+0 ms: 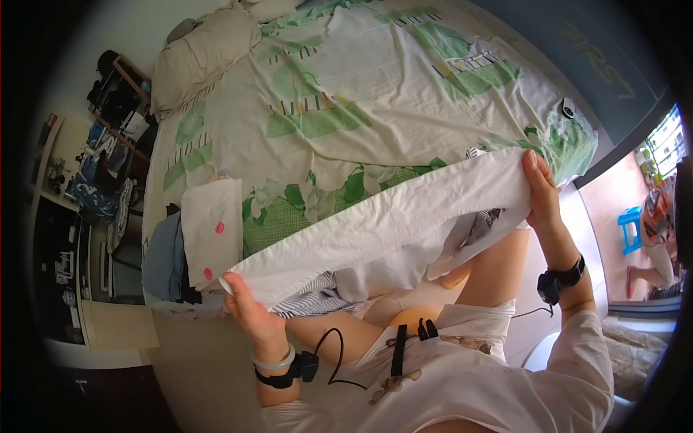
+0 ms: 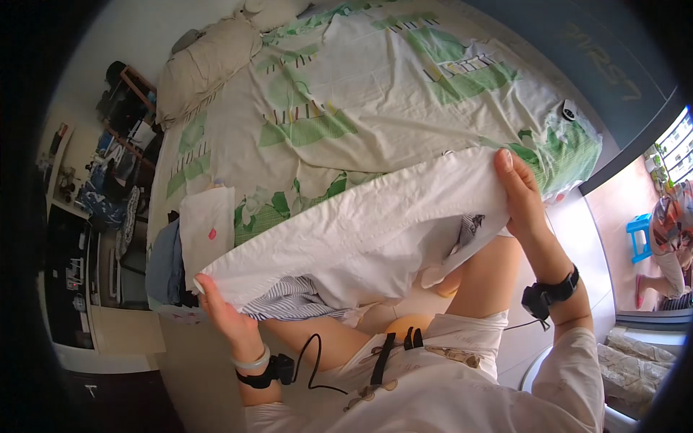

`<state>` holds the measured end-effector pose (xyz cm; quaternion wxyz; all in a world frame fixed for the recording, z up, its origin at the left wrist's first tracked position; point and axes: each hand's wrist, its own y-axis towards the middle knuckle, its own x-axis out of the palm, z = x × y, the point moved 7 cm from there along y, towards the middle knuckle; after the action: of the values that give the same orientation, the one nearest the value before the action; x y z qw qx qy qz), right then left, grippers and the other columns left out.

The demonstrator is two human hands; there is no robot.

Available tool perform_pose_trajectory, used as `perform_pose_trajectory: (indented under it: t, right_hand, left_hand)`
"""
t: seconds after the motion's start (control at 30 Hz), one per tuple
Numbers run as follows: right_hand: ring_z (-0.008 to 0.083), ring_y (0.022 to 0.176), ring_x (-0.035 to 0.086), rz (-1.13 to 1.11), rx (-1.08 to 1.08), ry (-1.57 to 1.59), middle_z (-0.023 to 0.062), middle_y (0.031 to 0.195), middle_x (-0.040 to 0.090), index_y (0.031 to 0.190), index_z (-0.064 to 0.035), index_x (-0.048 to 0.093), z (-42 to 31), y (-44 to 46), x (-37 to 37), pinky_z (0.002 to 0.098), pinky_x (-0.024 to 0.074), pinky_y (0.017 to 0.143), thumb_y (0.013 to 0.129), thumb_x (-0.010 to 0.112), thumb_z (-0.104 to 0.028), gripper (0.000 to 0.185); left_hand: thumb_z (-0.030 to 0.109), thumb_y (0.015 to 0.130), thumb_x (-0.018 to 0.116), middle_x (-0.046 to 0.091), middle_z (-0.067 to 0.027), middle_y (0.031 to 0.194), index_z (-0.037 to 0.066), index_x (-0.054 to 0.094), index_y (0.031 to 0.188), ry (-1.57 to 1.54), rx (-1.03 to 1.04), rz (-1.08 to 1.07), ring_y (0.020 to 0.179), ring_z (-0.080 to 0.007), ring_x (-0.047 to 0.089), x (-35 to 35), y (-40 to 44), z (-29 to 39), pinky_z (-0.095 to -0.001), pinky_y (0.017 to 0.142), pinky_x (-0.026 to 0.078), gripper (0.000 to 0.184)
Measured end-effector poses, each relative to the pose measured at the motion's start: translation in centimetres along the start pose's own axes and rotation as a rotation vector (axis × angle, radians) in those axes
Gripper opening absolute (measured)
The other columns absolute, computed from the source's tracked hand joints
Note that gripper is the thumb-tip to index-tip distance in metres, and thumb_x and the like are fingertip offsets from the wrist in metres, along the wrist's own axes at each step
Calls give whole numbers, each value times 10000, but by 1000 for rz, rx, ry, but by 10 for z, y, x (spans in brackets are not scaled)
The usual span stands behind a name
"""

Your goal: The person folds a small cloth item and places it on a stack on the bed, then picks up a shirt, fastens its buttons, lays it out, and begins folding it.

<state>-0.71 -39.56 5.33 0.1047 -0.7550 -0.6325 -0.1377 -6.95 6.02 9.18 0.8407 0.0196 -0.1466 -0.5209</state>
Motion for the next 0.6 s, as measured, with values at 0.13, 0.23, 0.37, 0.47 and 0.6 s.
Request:
perform_pose_trajectory:
  t: [0.13, 0.23, 0.37, 0.47, 0.6]
  right_hand:
    - [56, 739, 573, 131, -136, 140, -23, 858, 624, 952, -100, 617, -4, -3, 4, 219, 476, 670, 944, 518, -307, 230]
    - [56, 756, 573, 112, -146, 140, -26, 854, 622, 945, -99, 618, -6, -5, 6, 220, 473, 689, 939, 528, -315, 234]
    - [50, 753, 560, 120, -98, 133, -32, 840, 614, 936, -99, 617, 3, -2, 3, 215, 459, 688, 937, 530, -320, 237]
    - [23, 724, 512, 186, -114, 91, -57, 818, 591, 914, -99, 620, 8, 1, -1, 190, 408, 664, 940, 528, -323, 244]
    - [20, 708, 470, 252, -193, -62, -76, 780, 548, 905, -91, 616, 7, -5, 16, 176, 380, 652, 952, 513, -281, 221]
  left_hand:
    - [369, 939, 498, 529, -125, 1178, -28, 510, 1154, -69, -62, 102, 1067, -219, 540, 2, -2, 3, -343, 894, 449, 452]
    - [372, 940, 493, 530, -122, 1185, -29, 512, 1164, 16, 36, 93, 1073, -222, 537, -1, -6, 9, -344, 903, 442, 460]
    - [367, 946, 477, 504, -121, 1243, -28, 495, 1214, 61, 80, 216, 1126, -227, 509, 1, -8, 13, -348, 941, 420, 478]
    - [346, 967, 416, 404, -160, 1335, -21, 356, 1361, -8, 26, 260, 1153, -256, 496, -14, -3, -3, -357, 958, 432, 542]
    - [374, 962, 425, 439, -170, 1314, -27, 342, 1371, -197, -12, 285, 1213, -263, 446, 22, -2, 6, -383, 1012, 380, 579]
